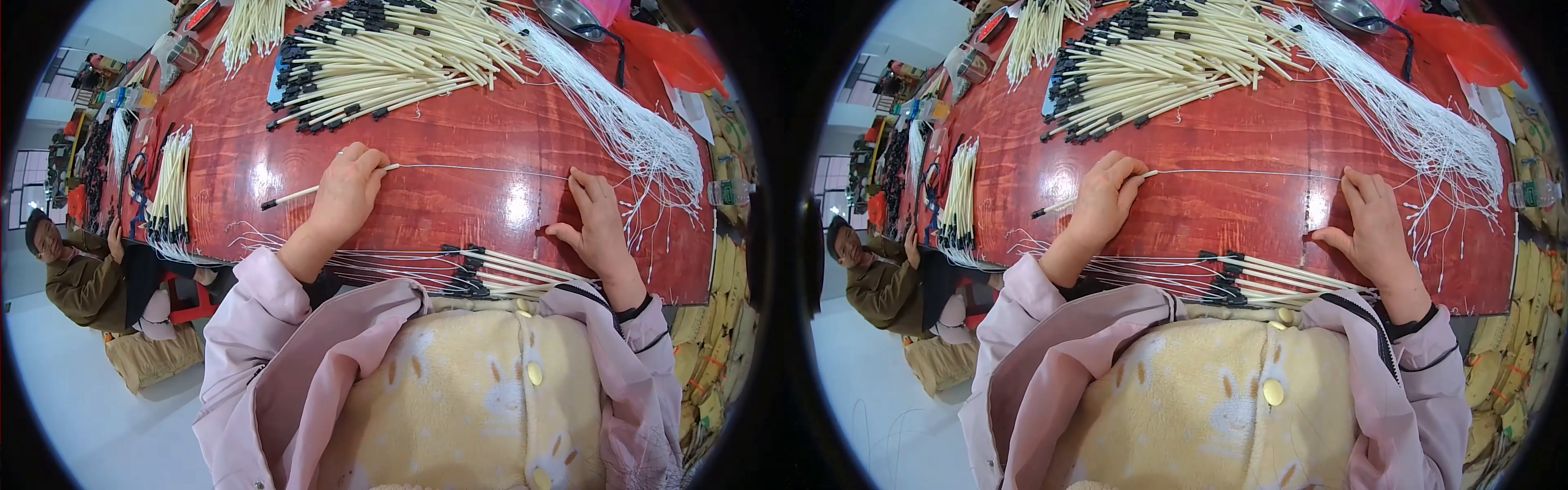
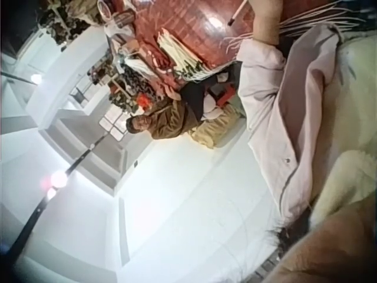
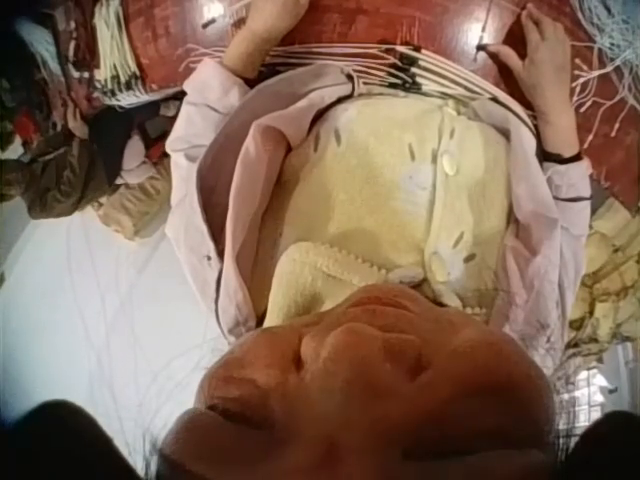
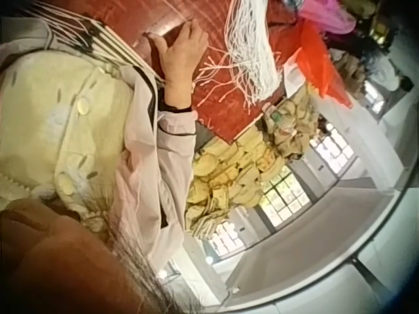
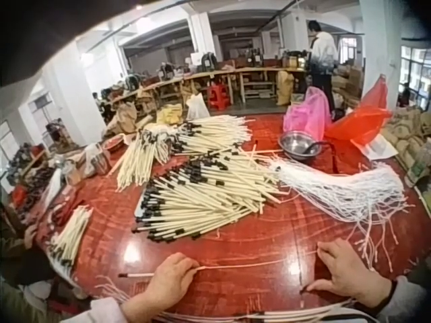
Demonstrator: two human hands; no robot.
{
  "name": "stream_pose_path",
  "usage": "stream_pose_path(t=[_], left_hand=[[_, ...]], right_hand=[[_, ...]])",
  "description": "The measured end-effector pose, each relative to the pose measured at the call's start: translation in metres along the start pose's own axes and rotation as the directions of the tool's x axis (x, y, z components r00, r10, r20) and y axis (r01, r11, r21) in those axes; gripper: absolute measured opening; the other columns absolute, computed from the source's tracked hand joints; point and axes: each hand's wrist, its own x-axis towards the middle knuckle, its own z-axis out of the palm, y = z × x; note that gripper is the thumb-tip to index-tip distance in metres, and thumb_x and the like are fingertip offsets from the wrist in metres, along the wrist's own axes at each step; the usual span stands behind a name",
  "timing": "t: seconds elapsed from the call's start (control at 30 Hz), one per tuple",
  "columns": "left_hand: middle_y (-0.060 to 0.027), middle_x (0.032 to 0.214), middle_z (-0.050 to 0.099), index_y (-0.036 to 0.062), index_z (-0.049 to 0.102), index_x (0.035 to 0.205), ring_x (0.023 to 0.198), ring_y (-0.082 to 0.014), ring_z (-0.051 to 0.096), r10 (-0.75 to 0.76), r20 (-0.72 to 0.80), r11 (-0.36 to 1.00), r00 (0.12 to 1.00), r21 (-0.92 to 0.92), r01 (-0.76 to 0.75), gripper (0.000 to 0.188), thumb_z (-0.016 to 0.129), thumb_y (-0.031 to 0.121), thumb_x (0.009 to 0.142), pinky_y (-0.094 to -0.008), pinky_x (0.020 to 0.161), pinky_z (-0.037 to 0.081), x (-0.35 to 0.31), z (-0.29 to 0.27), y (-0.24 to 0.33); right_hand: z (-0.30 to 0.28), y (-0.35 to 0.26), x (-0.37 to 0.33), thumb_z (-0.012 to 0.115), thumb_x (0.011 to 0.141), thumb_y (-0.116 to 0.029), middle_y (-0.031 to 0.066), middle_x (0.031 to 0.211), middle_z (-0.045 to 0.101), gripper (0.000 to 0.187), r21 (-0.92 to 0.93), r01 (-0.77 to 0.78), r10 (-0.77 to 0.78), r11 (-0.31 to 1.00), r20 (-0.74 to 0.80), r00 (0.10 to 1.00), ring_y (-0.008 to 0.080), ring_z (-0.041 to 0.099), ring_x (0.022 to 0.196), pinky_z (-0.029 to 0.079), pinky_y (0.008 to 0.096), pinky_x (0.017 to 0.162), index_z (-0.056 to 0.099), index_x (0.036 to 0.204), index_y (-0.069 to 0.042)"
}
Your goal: The person picks up a white tube and a white wire, slides the wire through the tube, and places the assembled piece onto a pile. This process is repeated multiple times with additional tubes and wires from the table.
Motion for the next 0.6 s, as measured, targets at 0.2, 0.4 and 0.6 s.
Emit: stream_pose_path(t=[0.2,0.4,0.6], left_hand=[[-0.0148,0.093,0.062,0.0053,0.068,0.094,0.094,-0.0374,0.062,0.029,0.032,0.998,0.999,0.055,-0.030,0.007,0.064,0.007,0.088,-0.0462,0.081,0.052,0.007,0.007,0.006],[-0.0116,0.089,0.064,0.0076,0.069,0.089,0.090,-0.0339,0.066,0.221,0.195,0.953,0.956,0.166,-0.254,0.010,0.065,0.012,0.080,-0.0463,0.077,0.054,0.050,0.061,0.059],[-0.0101,0.095,0.064,0.0054,0.066,0.096,0.094,-0.0295,0.066,0.316,0.231,0.898,0.920,0.239,-0.368,0.021,0.070,0.019,0.080,-0.0448,0.076,0.054,0.053,0.081,0.112]], right_hand=[[-0.002,0.003,0.000,0.077,0.074,-0.053,0.0194,0.142,0.052,0.090,0.034,-0.004,0.002,0.999,0.061,0.998,0.0403,0.049,0.122,0.040,0.0473,0.107,0.054,0.133,0.010],[0.012,-0.026,0.022,0.075,0.076,-0.055,0.0206,0.152,0.044,0.095,0.069,0.155,-0.161,0.986,0.104,0.981,0.0415,0.043,0.132,0.036,0.0487,0.113,0.047,0.142,0.009],[0.019,-0.028,0.040,0.073,0.079,-0.051,0.0203,0.156,0.039,0.097,0.168,0.232,-0.235,0.958,-0.001,0.972,0.0425,0.040,0.138,0.032,0.0505,0.116,0.039,0.150,0.005]])
